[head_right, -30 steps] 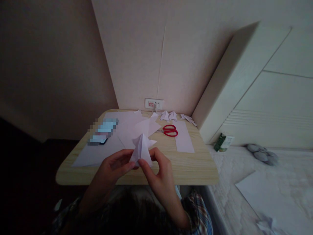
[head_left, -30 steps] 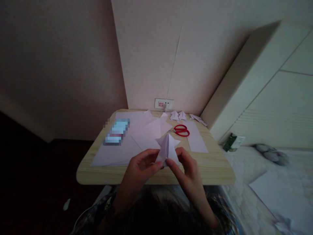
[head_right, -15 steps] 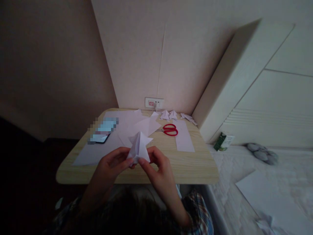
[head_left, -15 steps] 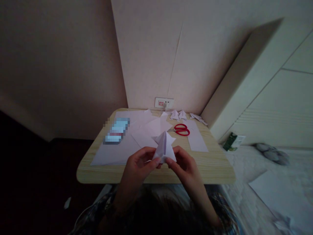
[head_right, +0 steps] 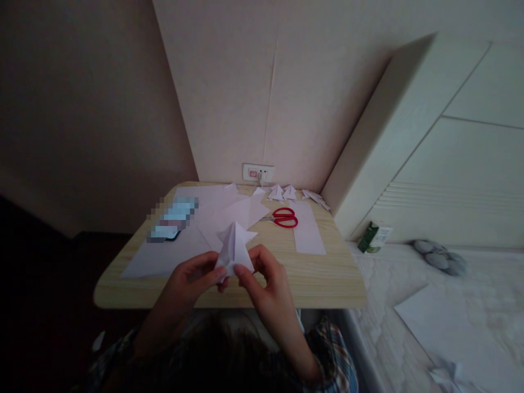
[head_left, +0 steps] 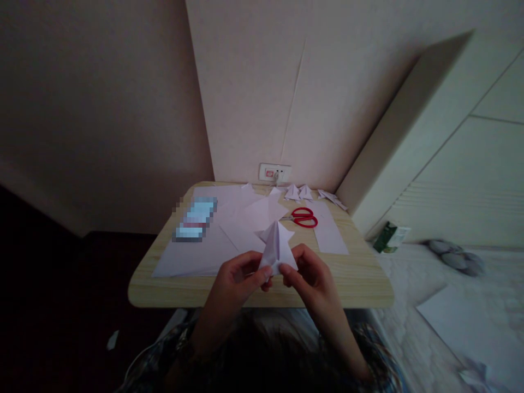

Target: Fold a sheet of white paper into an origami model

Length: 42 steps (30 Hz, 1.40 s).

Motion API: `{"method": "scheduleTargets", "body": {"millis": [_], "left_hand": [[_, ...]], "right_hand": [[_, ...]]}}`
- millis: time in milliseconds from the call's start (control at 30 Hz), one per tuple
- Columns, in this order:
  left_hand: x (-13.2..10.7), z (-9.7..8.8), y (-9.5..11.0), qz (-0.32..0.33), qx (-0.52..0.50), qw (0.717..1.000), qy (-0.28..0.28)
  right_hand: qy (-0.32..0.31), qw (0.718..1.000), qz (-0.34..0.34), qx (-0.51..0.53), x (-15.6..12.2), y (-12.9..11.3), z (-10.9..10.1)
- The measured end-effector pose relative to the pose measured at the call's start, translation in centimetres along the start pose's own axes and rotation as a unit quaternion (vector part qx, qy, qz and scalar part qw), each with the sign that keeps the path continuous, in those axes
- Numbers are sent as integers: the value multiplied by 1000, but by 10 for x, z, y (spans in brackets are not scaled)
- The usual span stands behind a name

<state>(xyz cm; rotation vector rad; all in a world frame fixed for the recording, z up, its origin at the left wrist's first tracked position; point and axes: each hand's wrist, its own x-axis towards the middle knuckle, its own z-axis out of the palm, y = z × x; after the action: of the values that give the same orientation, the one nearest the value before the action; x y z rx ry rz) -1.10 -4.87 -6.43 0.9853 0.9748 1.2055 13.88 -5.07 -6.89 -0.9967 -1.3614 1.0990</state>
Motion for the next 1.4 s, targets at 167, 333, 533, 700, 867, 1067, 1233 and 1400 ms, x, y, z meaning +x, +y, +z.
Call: {"method": "scheduleTargets", "body": {"millis": [167, 333, 533, 700, 867, 1067, 1233, 1400], "left_hand": [[0, -1, 1, 1, 5, 1000, -8], [5, -8, -4, 24, 36, 999, -32], [6, -6, 1, 22, 48, 998, -32], [6, -2, 6, 13, 57, 998, 3], [6, -3, 3, 10, 59, 998, 12], [6, -4, 2, 23, 74, 997, 20], [3, -8, 1, 59, 104, 992, 28], [2, -6, 3, 54, 105, 993, 0]], "right_hand": [[-9, 1000, -13, -2, -1, -1, 1], [-14, 1000, -12, -8, -1, 1, 0], [5, 1000, -16, -23, -2, 1, 0], [30, 999, -25, -35, -3, 3, 0], [39, 998, -34, -43, -4, 4, 0], [37, 997, -43, -60, -5, 3, 0], [30, 996, -49, -72, -5, 1, 0], [44, 996, -48, -67, -5, 4, 0]]}}
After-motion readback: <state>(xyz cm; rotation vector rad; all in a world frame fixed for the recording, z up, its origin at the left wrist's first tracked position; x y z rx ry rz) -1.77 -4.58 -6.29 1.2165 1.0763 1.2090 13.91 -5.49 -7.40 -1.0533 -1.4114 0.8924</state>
